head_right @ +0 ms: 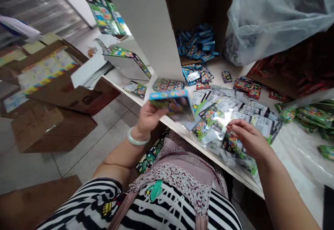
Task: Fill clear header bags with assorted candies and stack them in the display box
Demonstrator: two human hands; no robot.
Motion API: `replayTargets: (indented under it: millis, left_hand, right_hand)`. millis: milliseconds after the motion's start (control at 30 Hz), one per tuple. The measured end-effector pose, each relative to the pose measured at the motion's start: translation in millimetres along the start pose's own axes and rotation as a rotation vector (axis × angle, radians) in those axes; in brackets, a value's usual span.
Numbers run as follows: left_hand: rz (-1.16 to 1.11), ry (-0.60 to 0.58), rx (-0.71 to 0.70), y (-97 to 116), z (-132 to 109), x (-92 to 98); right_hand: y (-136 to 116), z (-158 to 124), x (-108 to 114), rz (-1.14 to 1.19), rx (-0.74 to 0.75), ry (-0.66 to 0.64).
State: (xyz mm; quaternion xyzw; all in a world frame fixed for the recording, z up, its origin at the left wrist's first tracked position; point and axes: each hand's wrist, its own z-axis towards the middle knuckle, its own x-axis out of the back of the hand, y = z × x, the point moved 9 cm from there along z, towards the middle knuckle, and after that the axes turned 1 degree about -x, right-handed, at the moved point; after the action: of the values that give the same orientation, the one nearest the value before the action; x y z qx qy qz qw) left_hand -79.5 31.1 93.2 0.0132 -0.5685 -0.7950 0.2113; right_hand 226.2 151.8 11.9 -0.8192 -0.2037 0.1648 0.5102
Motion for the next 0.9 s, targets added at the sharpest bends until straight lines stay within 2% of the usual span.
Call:
replayTargets:
  millis: [33, 67, 133, 167, 233, 300, 367, 433, 500, 533, 567, 633, 700, 767, 833, 900]
  left_hand:
    - [0.126, 0.118, -0.074, 3, 13, 29.7]
    - [0.248, 0.181, -0.148, 2, 26, 51.2]
    - [0.474, 0.150, -0.245, -14, 54, 69.3]
    - [0.568, 0.085, -0.256, -29, 67, 69.5]
    - [0.728, -0.025, -0.157, -72, 89, 67.0]
    - [0.798, -0.112, -0.061, -109, 99, 60.6]
    - [0.779, -0.184, -0.030, -133, 100, 52.5]
    - [0.730, -0.265, -0.020, -145, 95, 45.1]
    - [0.713, -0.348, 0.009, -153, 89, 39.5]
    - [0.728, -0.344, 0.013, -152, 88, 39.2]
    - [0.740, -0.283, -0.009, -147, 89, 41.0]
    - [0.715, -0.142, -0.109, -126, 92, 38.5]
    - [0.624, -0.113, -0.190, -107, 91, 19.1]
    - [0.534, -0.205, -0.227, -91, 85, -16.9]
    - [0.471, -0.369, -0.269, -77, 74, -63.5]
    - [0.450, -0.566, -0.298, -67, 60, -111.9]
  right_hand:
    - [2, 1, 10, -0.010, 0.037, 0.052]
    - [5, 2, 16, -0.026, 0.063, 0.089]
    - [12, 5, 18, -0.074, 0.084, 0.110]
    - [15, 6, 13, -0.100, 0.082, 0.098]
    - [20, 4, -2, -0.140, 0.070, 0.048]
    - [22, 0, -20, -0.163, 0.060, -0.004]
    - [24, -7, -32, -0.181, 0.050, -0.045]
    - [29, -13, -36, -0.200, 0.035, -0.081]
    - [32, -17, -25, -0.212, 0.031, -0.090]
    - [31, -19, -13, -0.214, 0.036, -0.064]
    - [28, -21, 6, -0.212, 0.052, -0.003]
    - [15, -30, 59, -0.202, 0.119, 0.217]
    - [-5, -49, 115, -0.179, 0.231, 0.488]
    - [-22, -72, 154, -0.156, 0.348, 0.684]
    - [-33, -85, 166, -0.177, 0.419, 0.740]
    - [-48, -87, 161, -0.285, 0.466, 0.710]
